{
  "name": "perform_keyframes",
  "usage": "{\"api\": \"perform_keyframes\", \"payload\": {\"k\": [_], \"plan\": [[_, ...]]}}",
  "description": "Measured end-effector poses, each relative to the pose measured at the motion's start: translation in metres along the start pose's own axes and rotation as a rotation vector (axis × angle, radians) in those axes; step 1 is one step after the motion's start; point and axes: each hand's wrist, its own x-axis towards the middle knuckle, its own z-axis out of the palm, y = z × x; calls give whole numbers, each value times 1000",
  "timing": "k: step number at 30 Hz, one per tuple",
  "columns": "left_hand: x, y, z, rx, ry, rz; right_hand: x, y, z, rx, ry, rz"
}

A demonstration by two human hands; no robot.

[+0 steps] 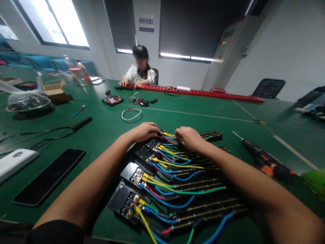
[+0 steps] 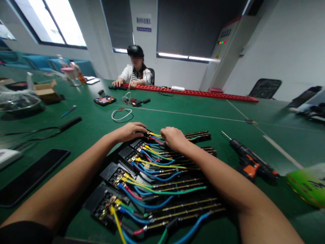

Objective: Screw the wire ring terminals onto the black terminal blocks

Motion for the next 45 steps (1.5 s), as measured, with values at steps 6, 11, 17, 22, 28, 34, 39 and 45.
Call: {"api": "perform_keyframes", "payload": {"k": [6,11,17,22,28,34,39,45], "plan": [[1,1,1,2,6,-13,0,-5,-1,-65,-6,10],[0,1,1,-13,16,-16,0,-7,1,-75,3,13],[0,0,2,-49,27,-28,1,-7,3,-79,8,10],[-1,3,0,-73,35,-35,3,-7,5,-82,13,9],[0,6,-1,-50,47,-35,5,-9,2,-89,11,7],[0,7,-1,-15,48,-40,8,-7,1,-70,-6,-2],[0,9,-2,-36,10,-83,8,-3,3,-42,23,-8],[-1,12,-3,-69,22,-56,8,-3,4,-35,14,-8]]}}
